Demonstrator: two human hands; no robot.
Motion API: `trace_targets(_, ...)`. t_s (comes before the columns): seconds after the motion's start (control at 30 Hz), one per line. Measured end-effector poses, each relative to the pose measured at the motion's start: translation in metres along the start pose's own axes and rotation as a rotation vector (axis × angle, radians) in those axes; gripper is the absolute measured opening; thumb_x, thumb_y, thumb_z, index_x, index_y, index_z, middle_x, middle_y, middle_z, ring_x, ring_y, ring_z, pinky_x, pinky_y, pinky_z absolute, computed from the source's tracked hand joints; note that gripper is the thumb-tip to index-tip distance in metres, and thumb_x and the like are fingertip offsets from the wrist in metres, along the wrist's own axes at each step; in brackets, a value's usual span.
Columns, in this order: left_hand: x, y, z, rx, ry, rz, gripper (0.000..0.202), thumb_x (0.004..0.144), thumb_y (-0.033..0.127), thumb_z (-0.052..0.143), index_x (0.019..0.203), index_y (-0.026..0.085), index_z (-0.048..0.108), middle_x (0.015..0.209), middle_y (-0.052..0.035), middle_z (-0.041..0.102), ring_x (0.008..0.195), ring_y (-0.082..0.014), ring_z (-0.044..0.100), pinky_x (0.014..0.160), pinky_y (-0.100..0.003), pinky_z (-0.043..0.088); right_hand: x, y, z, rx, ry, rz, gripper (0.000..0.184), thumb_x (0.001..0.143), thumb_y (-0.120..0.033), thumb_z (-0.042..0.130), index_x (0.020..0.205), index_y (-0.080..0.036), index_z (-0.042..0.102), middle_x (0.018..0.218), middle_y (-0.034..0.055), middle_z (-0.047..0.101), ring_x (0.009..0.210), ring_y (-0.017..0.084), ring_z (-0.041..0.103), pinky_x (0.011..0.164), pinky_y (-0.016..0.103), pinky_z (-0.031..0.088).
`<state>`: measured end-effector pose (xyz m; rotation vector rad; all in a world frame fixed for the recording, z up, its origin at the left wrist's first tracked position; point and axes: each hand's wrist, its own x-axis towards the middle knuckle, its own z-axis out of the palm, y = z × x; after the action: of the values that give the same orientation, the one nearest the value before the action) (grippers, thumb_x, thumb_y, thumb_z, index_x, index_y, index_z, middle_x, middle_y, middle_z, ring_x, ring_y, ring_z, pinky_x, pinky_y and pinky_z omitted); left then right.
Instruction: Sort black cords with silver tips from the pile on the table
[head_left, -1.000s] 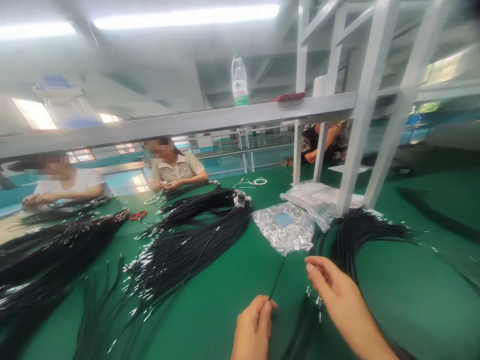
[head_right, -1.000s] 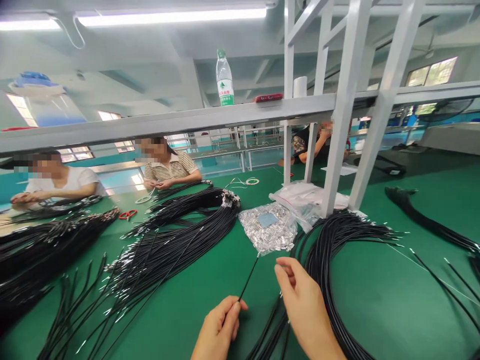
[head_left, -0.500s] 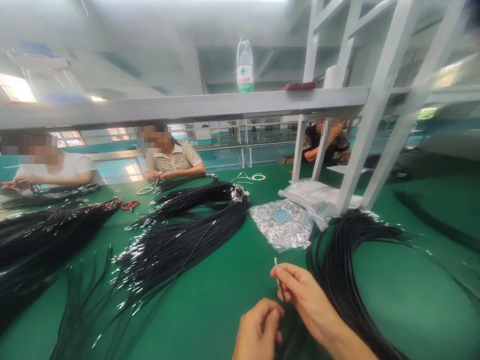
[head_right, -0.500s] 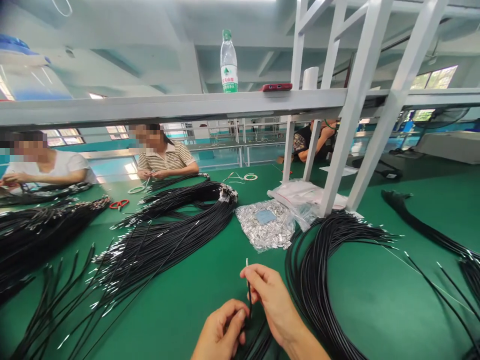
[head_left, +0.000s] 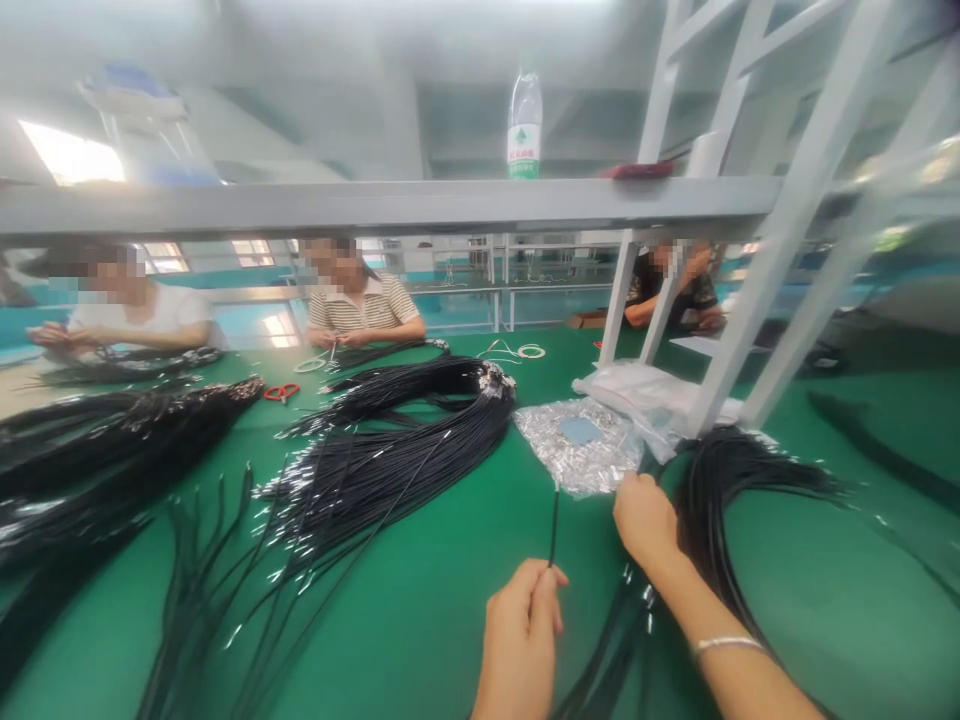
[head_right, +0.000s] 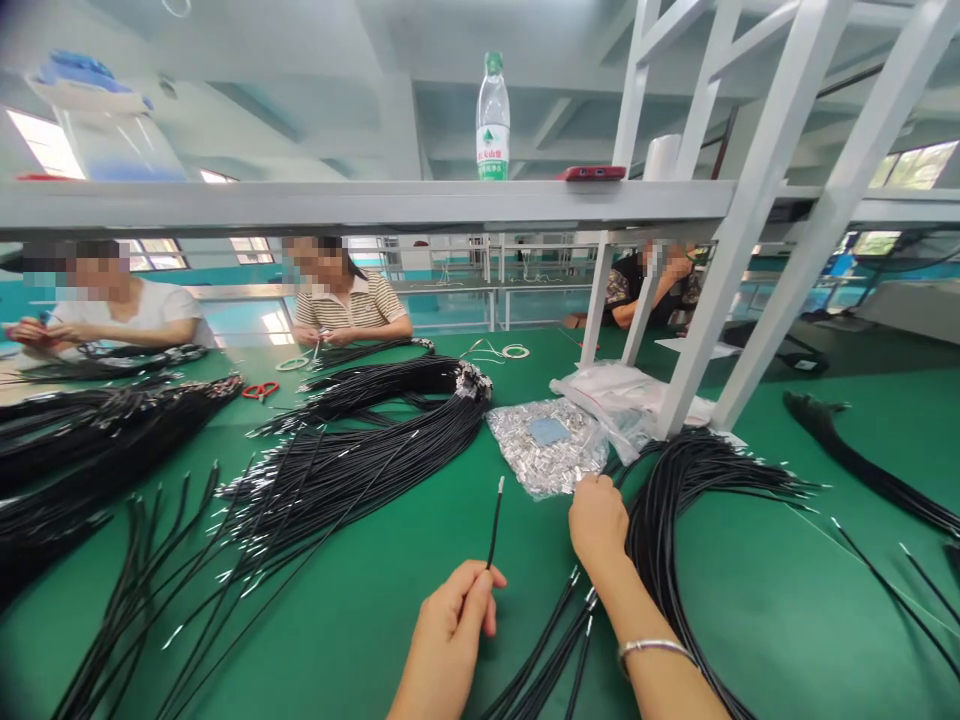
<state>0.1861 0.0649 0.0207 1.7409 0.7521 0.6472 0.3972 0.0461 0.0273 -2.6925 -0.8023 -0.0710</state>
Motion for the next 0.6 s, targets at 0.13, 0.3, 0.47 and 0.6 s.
trace_targets(0.13,-0.001,0.002,-0.001,-0.024,-0.016,-0.013,0.038,0.091,0.044,0.035,0.087,0.016,0.06,0.054,0.0056,0.038,0.053,-0.0124,0.034,0.052,-0.023,0.026,0.002,-0.007,0.007,-0.14,-0.006,0.005,0.03,0.091,-0.001,0.033,0.103,0.0,0.061,0.102,0.0197,0.061,0.093,0.027,0.064,0.078,0.038,0.05)
trace_targets(0.3,0.0,0.0,-0.003,-0.032,-0.001,-0.022,0.038,0.091,0.044,0.035,0.088,0.017,0.06,0.054,0.0068,0.032,0.053,-0.0123,0.031,0.052,-0.024,0.023,0.001,-0.01,0.003,-0.188,-0.017,-0.009,0.021,0.093,-0.005,0.042,0.103,-0.005,0.061,0.108,0.0141,0.062,0.1,0.021,0.061,0.084,0.035,0.05)
trace_targets(0.47,0.001,-0.005,-0.003,0.024,0.019,0.026,0.038,0.092,0.046,0.035,0.083,0.018,0.059,0.057,0.0057,0.034,0.056,-0.0125,0.034,0.055,-0.024,0.025,0.003,-0.01,-0.002,-0.048,-0.052,0.029,0.013,0.089,-0.006,0.052,0.098,-0.006,0.062,0.105,0.0113,0.063,0.098,0.021,0.061,0.088,0.039,0.048)
trace_targets(0.6,0.002,-0.006,-0.004,0.07,0.025,0.036,0.039,0.092,0.047,0.033,0.081,0.019,0.058,0.056,0.0063,0.031,0.055,-0.0123,0.031,0.053,-0.025,0.022,0.002,-0.007,-0.007,0.238,-0.065,0.05,0.01,0.08,-0.002,0.053,0.078,-0.008,0.06,0.092,0.0136,0.062,0.093,0.025,0.061,0.085,0.042,0.046)
